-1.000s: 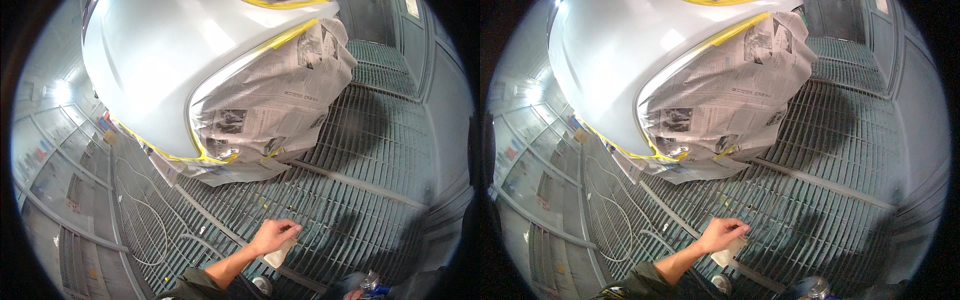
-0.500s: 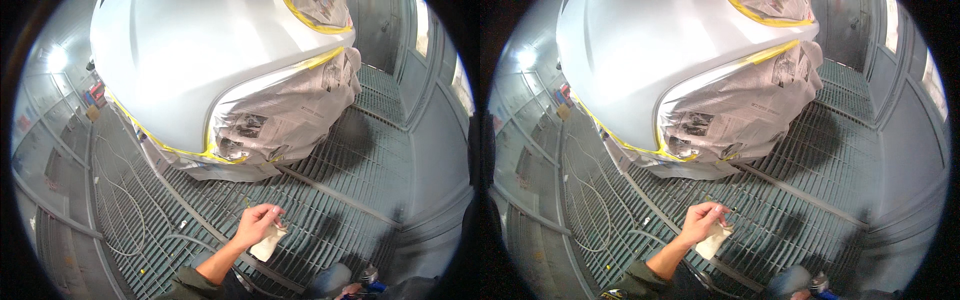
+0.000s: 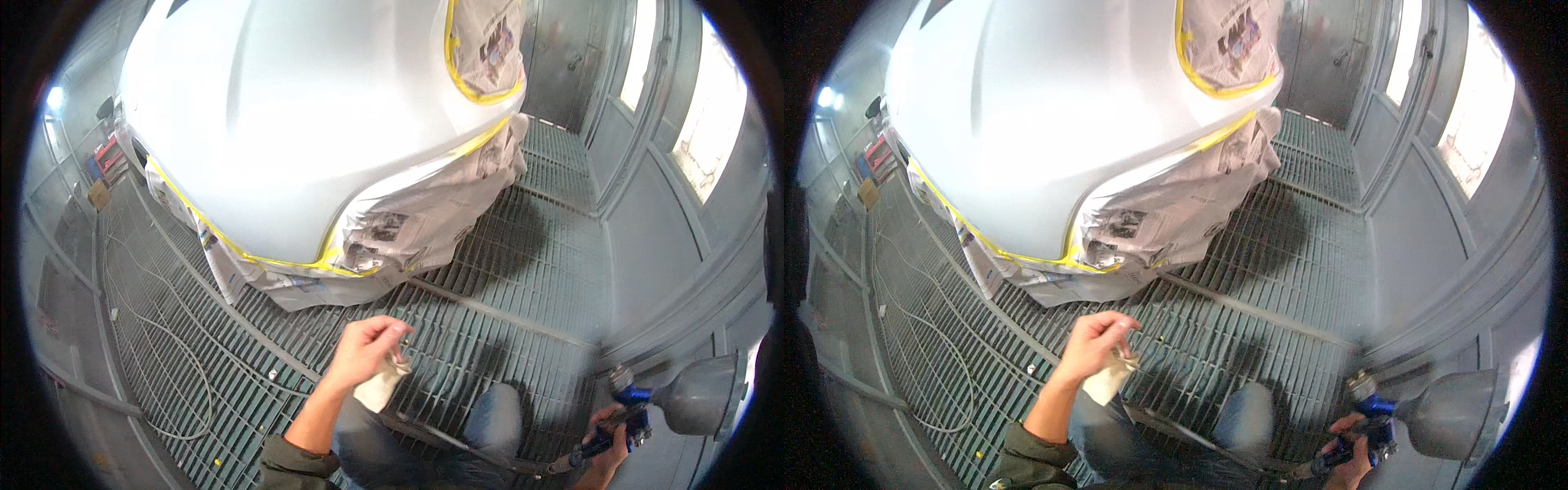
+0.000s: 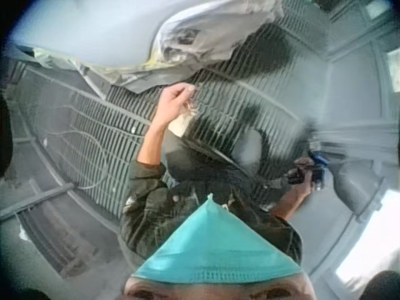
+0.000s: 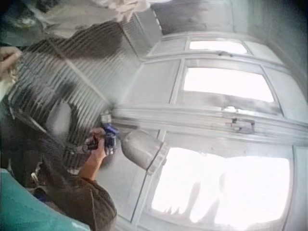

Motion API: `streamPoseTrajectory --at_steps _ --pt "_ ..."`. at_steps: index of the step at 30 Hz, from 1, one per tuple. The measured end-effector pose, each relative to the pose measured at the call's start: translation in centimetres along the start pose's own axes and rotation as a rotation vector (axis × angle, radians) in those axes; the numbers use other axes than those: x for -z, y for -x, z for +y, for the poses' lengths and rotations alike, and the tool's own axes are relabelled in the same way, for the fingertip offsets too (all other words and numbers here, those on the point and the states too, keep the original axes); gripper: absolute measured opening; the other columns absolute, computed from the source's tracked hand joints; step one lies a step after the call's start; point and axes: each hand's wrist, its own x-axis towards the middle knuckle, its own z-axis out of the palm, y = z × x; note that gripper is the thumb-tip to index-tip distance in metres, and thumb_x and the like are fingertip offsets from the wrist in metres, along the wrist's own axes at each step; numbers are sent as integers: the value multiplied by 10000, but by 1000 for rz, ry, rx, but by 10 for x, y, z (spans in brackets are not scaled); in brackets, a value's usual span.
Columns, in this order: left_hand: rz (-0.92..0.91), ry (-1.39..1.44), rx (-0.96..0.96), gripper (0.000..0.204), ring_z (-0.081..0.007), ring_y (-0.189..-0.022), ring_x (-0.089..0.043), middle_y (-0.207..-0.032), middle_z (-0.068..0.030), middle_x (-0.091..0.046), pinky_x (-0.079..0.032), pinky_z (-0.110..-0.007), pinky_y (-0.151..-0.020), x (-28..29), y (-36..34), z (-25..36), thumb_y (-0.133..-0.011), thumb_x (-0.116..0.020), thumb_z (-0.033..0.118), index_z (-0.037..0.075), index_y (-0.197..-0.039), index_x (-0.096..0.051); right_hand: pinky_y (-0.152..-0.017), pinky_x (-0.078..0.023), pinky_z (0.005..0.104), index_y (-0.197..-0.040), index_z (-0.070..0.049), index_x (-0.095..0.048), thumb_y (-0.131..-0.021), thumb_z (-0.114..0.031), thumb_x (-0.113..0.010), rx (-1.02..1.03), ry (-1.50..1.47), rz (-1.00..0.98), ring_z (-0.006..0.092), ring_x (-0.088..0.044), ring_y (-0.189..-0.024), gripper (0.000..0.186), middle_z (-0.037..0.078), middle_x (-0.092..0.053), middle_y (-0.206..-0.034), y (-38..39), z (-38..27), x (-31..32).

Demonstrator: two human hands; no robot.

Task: The person uses a spray gun to apply white paint to a car's rear bumper inside a paint booth. They wipe the surface with a cloth between coats and adjust the masking tape. The person then exits the booth and places the spray gun on a workbench.

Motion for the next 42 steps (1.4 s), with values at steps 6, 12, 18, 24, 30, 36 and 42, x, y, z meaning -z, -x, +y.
streamPoseTrajectory --at_steps 6,12,18,24,30,36,42 --pt "-228 43 -57 229 -84 -675 -615 -785 -26 -664 -514 -248 -640 -75 -38 -14 -988 -581 163 -37 -1051 -672 -446 -535 268 -1179 -2 -524 -946 -351 -603 16 -178 -224 190 -606 -857 427 111 -584 -939 42 -4 34" --pt "-252 14 -84 241 -72 -684 -604 -786 -22 -648 -521 -255 -653 -114 -57 -11 -981 -600 170 -48 -1063 -663 -584 -538 337 -1136 29 -561 -930 -356 -612 28 -208 27 260 -634 -803 440 180 -603 -1000 26 10 78" --pt "-234 100 -98 233 -74 -663 -597 -780 -20 -644 -509 -247 -636 -137 -74 -22 -980 -600 166 -40 -1066 -665 -543 -537 368 -1023 12 -656 -947 -364 -599 92 -133 -260 248 -641 -622 388 205 -651 -951 33 -9 37" --pt "-201 176 -102 230 -83 -653 -602 -806 -23 -651 -498 -241 -621 -138 -80 -22 -989 -582 154 -40 -1081 -665 -502 -550 353 -1066 3 -615 -945 -315 -612 -33 -121 -310 258 -658 -591 339 199 -662 -985 24 -2 52" --pt "-185 191 -82 236 -73 -642 -601 -808 -22 -649 -482 -234 -599 -139 -80 -20 -984 -584 165 -33 -1080 -668 -522 -563 343 -1072 31 -603 -897 -367 -676 -157 -107 -87 226 -668 -636 440 191 -669 -988 26 5 49" --pt "-188 166 -81 234 -75 -630 -592 -804 -14 -636 -481 -232 -596 -133 -75 -22 -988 -579 160 -35 -1082 -666 -524 -559 340 -1072 48 -623 -892 -425 -667 -169 -150 -86 229 -666 -643 509 187 -668 -1007 22 6 50" --pt "-172 143 -63 225 -75 -622 -586 -803 -12 -631 -483 -235 -594 -132 -74 -18 -986 -583 156 -27 -1085 -669 -518 -519 284 -1050 49 -644 -902 -436 -661 -157 -84 -237 214 -655 -608 507 169 -682 -975 11 -3 37"
